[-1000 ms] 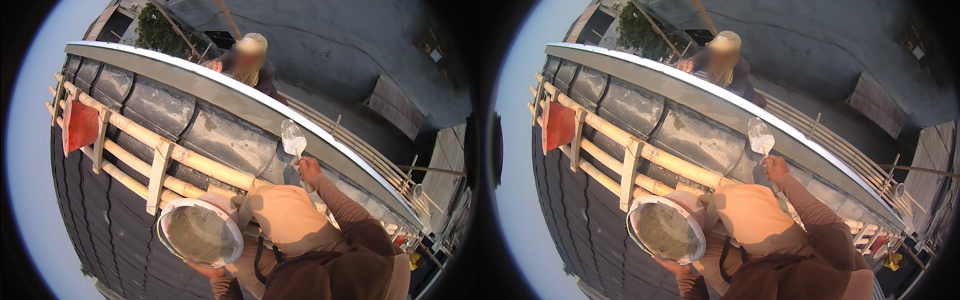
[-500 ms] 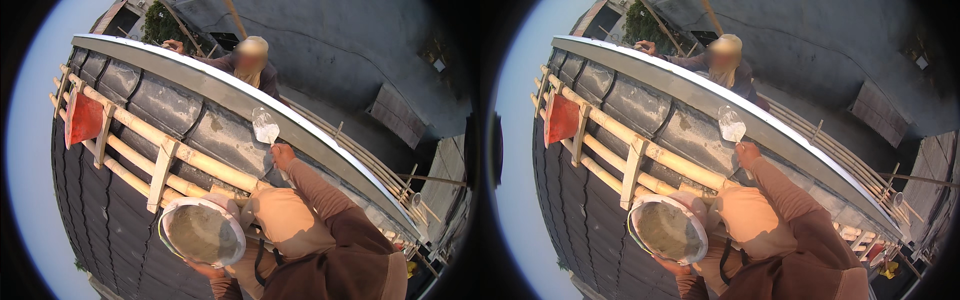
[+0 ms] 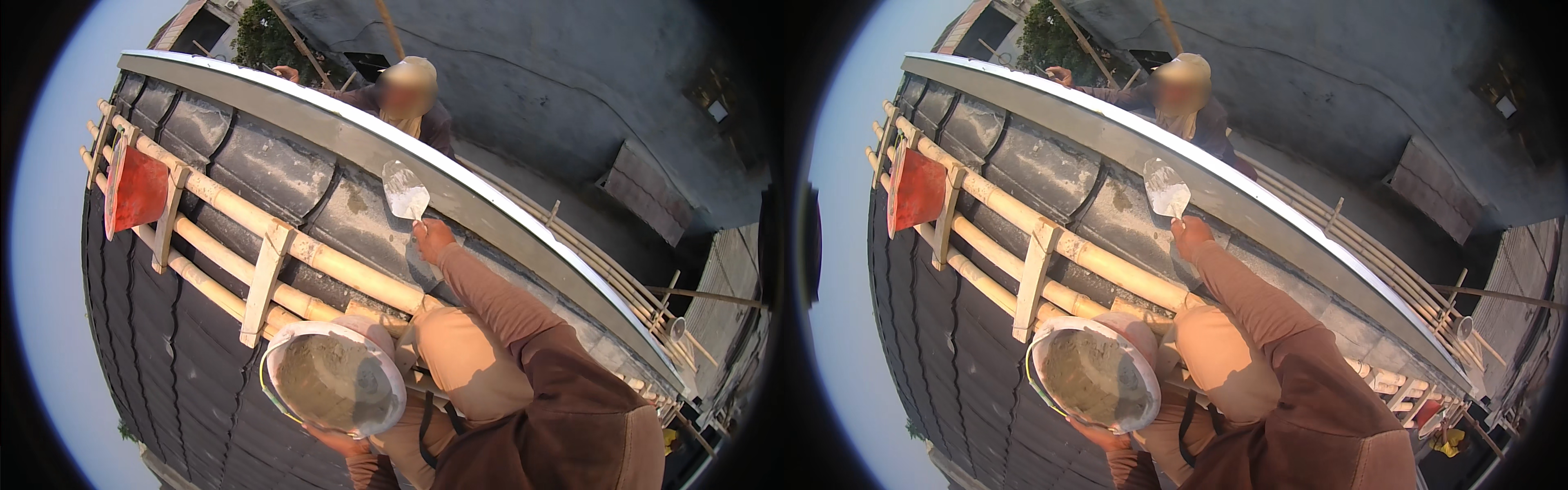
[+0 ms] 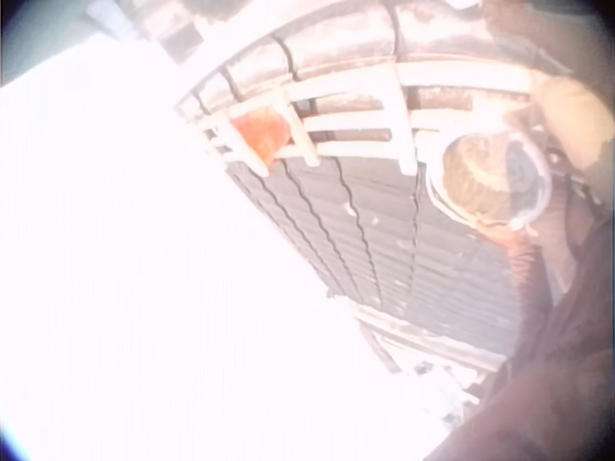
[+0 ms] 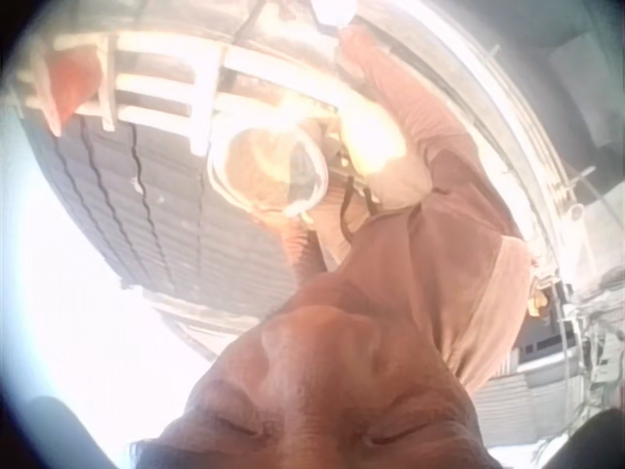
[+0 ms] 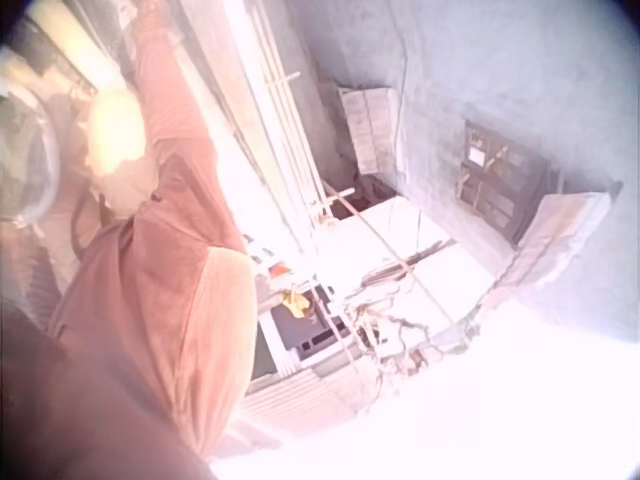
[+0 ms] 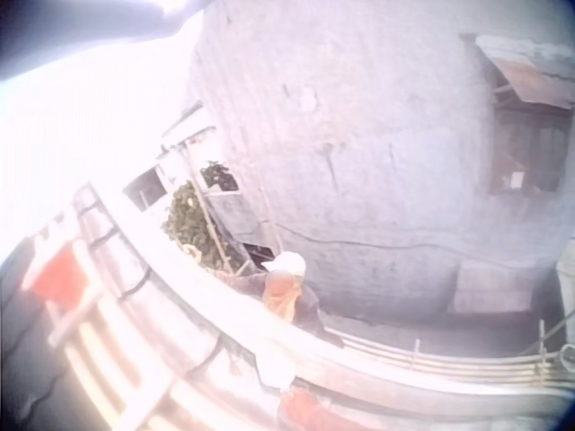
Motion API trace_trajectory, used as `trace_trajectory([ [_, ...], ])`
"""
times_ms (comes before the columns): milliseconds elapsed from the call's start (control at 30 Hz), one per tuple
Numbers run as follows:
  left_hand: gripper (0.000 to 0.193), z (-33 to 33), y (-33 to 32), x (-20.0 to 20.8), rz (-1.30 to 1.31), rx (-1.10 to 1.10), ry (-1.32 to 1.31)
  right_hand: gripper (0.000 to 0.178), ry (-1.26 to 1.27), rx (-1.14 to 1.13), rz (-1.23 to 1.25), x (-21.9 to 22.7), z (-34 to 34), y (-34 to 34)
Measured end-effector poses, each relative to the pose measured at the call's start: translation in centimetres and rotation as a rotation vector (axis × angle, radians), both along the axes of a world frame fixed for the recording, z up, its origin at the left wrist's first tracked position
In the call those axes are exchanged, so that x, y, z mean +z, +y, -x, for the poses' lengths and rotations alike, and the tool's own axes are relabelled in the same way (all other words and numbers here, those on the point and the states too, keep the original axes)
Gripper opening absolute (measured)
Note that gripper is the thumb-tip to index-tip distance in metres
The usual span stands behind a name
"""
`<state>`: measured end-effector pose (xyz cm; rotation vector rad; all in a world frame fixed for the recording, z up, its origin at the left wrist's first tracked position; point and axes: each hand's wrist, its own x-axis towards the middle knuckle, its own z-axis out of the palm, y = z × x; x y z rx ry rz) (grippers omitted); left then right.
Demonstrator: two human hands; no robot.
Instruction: The person applies mortar to the edge of a tiled roof using a trowel while holding a bucket by hand. They move along a bamboo ladder resting on the roof tiles to complete the application.
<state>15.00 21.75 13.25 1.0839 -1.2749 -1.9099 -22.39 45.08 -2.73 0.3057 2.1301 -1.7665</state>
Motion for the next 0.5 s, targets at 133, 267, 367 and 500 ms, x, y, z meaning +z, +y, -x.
trace_trajectory([
  [133, 0.072, -0.8, 0.3, 1.2, -0.073, 0.078, 0.038, 0.044, -0.168, -0.024, 0.038, -0.4, -9.6, 7.7],
  [267, 0.073, -0.7, 0.2, 1.0, -0.118, 0.029, 0.090, 0.045, -0.101, -0.046, 0.069, -0.7, -12.0, 10.2],
  [367, 0.076, -1.3, -0.4, 0.8, -0.032, 0.029, -0.009, 0.044, 0.007, 0.032, 0.167, 2.9, -7.8, 4.7],
  [500, 0.075, -0.1, -0.2, -0.2, -0.037, -0.019, 0.014, 0.043, 0.214, 0.026, 0.023, 0.6, 0.4, -1.8],
])
